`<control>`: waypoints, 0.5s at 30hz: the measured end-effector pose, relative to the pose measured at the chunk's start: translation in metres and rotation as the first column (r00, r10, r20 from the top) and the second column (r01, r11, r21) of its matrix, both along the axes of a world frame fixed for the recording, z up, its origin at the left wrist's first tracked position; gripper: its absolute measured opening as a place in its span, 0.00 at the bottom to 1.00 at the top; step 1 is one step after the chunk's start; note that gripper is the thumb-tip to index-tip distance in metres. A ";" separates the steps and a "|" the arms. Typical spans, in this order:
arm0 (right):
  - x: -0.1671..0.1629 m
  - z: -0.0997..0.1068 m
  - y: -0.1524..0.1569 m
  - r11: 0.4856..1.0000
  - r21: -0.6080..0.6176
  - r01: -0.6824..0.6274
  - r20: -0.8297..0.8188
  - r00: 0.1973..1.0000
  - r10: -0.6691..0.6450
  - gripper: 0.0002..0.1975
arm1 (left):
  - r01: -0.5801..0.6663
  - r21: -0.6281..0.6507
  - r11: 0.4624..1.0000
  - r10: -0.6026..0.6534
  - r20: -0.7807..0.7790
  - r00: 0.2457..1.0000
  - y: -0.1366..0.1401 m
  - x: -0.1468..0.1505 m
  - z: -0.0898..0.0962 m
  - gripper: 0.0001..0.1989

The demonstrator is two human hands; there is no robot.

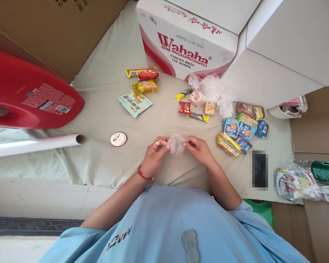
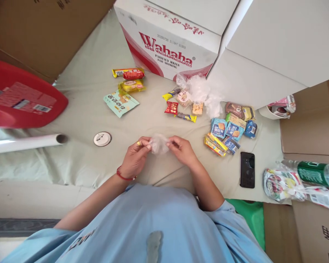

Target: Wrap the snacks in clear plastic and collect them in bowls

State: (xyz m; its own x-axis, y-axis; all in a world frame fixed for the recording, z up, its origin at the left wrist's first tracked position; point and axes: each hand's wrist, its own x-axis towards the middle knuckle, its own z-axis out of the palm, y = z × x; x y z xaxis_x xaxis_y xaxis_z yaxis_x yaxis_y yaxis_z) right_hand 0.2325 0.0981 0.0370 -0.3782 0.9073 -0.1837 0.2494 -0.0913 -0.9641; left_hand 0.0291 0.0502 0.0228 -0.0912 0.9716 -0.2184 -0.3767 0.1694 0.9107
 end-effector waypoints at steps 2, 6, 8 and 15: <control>0.004 -0.005 0.004 0.980 -0.155 0.123 -0.096 0.986 -0.139 0.21 | -0.036 -0.056 0.998 0.040 0.064 0.997 0.003 -0.007 0.003 0.12; 0.014 -0.001 0.011 0.914 -0.363 0.180 -0.209 0.940 -0.269 0.24 | -0.006 -0.178 0.984 0.034 0.155 0.987 0.005 -0.013 0.009 0.16; 0.014 0.003 0.010 0.897 -0.404 0.181 -0.234 0.927 -0.292 0.24 | 0.042 -0.209 0.977 0.000 0.194 0.981 0.003 -0.009 0.011 0.17; 0.001 0.006 -0.007 0.876 -0.468 0.119 -0.340 0.891 -0.302 0.23 | 0.033 -0.237 0.971 -0.014 0.078 0.997 0.005 0.007 0.001 0.22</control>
State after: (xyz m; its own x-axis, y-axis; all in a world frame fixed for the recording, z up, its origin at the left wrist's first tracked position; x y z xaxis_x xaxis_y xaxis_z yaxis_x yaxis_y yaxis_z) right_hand 0.2334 0.0911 0.0429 -0.3098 0.8398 -0.4459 -0.2122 -0.5182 -0.8285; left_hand 0.0361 0.0550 0.0234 -0.0434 0.8925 -0.4489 -0.4359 0.3873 0.8124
